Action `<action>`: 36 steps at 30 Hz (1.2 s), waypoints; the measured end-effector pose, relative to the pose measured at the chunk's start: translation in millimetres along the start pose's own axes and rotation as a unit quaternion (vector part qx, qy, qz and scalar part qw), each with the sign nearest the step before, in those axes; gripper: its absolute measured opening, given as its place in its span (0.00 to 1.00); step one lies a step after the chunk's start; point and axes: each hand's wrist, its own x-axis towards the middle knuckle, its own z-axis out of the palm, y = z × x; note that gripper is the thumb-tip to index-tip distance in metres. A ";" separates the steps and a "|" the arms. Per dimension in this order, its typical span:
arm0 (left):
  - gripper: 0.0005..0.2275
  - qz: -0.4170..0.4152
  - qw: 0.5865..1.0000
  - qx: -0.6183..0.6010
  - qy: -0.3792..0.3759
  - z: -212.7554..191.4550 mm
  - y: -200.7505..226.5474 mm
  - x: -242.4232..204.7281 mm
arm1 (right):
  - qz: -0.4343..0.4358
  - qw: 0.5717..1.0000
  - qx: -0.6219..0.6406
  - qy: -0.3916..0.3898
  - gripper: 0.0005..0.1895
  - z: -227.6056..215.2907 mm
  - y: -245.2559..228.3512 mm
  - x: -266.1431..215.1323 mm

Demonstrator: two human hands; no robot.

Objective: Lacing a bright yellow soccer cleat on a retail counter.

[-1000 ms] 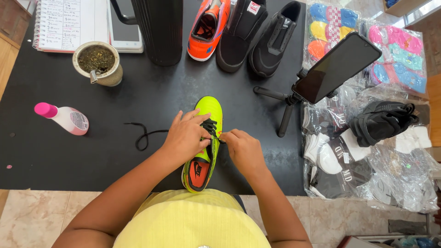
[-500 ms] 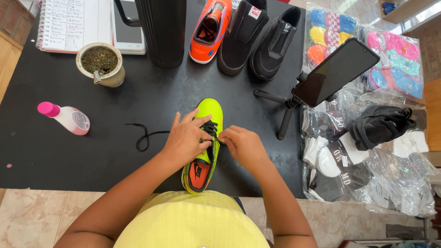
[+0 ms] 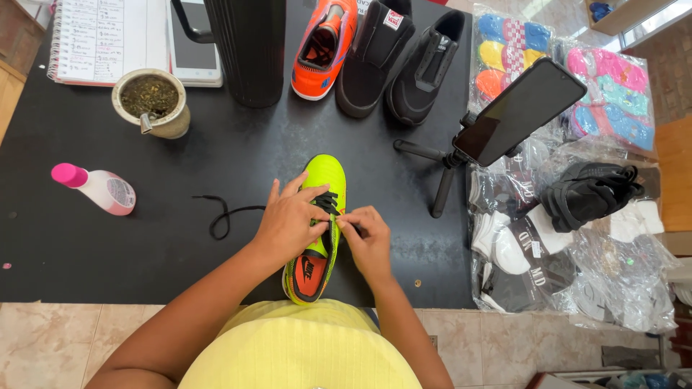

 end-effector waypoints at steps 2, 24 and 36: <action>0.02 0.015 0.999 0.036 0.023 5.9 -3.3 1.2 | -0.159 0.975 -0.155 0.019 0.10 0.9 -3.2 -5.4; 0.02 0.047 0.990 0.102 0.081 12.0 8.5 -2.9 | 0.064 0.965 -0.036 -0.250 0.04 -38.6 23.8 55.4; 0.09 0.094 0.968 -0.170 0.159 4.6 15.8 -5.2 | 0.065 0.956 -0.128 -0.254 0.32 -22.0 -31.1 37.2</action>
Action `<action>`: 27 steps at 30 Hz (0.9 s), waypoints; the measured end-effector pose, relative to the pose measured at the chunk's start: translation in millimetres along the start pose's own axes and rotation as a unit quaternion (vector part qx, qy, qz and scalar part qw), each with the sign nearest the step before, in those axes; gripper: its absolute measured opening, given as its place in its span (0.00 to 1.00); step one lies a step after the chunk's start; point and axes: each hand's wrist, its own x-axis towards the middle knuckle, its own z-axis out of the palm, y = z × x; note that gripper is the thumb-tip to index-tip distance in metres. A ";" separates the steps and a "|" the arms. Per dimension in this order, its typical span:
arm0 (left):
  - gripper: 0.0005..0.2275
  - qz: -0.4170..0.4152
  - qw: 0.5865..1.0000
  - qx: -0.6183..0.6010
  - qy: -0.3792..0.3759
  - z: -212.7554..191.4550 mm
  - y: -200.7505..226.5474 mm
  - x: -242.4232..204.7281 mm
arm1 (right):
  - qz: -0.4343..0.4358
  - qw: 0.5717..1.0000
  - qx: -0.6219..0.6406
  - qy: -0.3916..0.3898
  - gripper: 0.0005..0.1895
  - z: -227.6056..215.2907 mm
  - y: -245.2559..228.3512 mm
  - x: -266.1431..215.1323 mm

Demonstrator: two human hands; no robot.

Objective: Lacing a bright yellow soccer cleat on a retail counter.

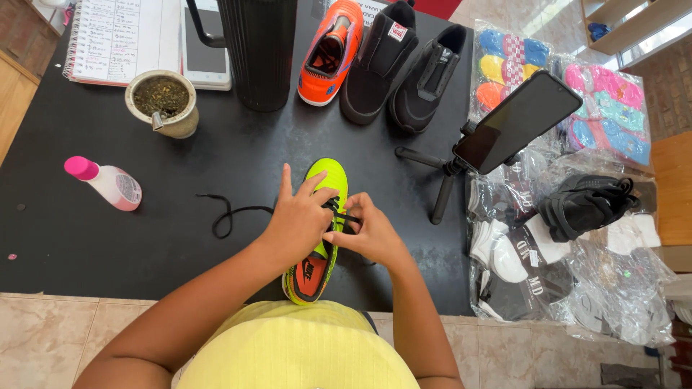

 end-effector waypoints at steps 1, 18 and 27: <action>0.05 0.046 0.988 0.146 -0.030 -2.4 -2.3 3.2 | 0.014 1.000 -0.019 0.004 0.32 -0.5 -8.5 -2.9; 0.04 -0.045 0.968 -0.085 0.232 -203.7 44.0 -44.8 | 0.121 0.986 -0.102 0.044 0.28 3.2 -56.2 -16.3; 0.08 -0.034 0.928 -0.226 0.296 -227.9 -3.4 -96.7 | 0.081 0.996 -0.012 0.029 0.27 10.3 -45.0 -14.1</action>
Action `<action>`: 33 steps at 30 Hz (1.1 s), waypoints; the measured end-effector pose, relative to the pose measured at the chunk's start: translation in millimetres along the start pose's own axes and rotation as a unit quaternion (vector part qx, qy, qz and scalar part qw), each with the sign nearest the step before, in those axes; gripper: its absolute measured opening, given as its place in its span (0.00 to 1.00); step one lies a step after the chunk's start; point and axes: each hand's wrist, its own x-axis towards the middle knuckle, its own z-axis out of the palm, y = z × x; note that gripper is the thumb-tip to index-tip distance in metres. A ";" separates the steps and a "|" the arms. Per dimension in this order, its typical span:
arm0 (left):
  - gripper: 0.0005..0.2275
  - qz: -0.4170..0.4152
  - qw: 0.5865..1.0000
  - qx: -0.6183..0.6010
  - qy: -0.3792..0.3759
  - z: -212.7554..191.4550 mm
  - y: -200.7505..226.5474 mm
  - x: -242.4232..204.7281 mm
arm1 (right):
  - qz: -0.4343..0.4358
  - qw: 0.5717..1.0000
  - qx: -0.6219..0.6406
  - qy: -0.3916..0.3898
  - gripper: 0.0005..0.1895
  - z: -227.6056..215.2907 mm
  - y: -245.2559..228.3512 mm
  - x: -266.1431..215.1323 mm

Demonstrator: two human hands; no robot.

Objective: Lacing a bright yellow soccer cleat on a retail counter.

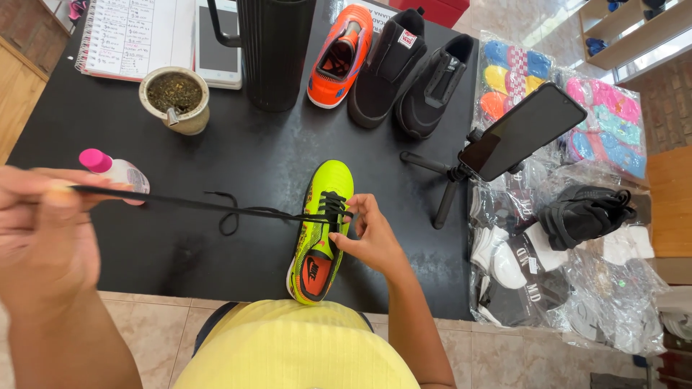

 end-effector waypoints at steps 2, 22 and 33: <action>0.02 0.022 1.000 0.010 -0.004 -35.2 -26.8 -4.9 | -0.021 1.000 -0.016 0.006 0.27 1.0 1.3 0.6; 0.19 0.067 0.885 -0.076 -0.454 39.0 88.7 9.0 | -0.347 0.931 -0.062 -0.097 0.02 3.9 -48.8 -61.7; 0.19 -0.139 0.772 0.410 -0.466 152.1 -102.4 15.4 | -0.148 0.919 0.081 0.357 0.04 -107.1 76.4 -136.5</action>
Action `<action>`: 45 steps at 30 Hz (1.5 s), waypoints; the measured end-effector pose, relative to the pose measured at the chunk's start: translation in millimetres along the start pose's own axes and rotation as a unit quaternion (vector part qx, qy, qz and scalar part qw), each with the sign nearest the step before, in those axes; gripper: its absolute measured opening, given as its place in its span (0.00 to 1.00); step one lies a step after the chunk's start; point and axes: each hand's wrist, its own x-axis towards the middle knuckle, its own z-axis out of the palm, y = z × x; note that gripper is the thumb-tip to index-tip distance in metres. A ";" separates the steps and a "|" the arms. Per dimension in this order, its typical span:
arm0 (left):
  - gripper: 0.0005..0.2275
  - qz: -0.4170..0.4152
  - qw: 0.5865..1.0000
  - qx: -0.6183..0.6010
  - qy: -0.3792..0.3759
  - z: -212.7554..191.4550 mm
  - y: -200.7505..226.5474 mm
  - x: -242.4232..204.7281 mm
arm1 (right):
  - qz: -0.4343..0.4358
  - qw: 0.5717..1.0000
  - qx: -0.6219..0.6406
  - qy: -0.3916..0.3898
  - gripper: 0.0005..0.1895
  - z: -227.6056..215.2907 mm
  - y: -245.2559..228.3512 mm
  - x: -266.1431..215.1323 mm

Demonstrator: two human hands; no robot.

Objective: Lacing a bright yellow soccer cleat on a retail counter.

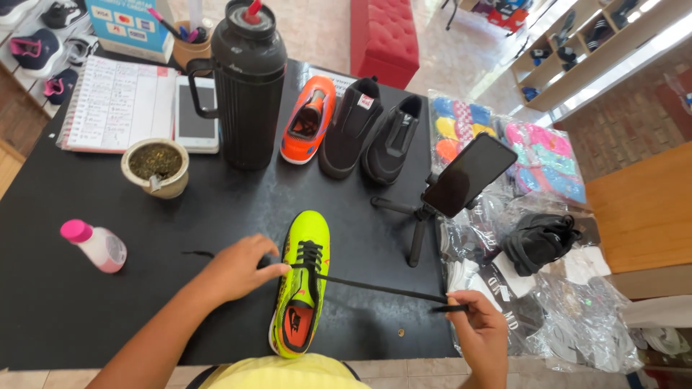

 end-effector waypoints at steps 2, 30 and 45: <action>0.16 -0.044 0.995 -0.016 -0.087 -4.5 11.8 2.5 | 0.167 0.972 -0.164 -0.028 0.09 -2.1 -0.9 2.6; 0.20 0.344 0.622 -0.701 0.059 -88.9 -83.1 -148.1 | -0.057 0.898 -0.243 -0.363 0.08 191.3 -43.4 14.7; 0.12 0.233 0.634 -0.691 0.258 -68.8 -109.2 -155.4 | -0.108 0.892 -0.249 -0.362 0.16 195.9 -14.2 5.3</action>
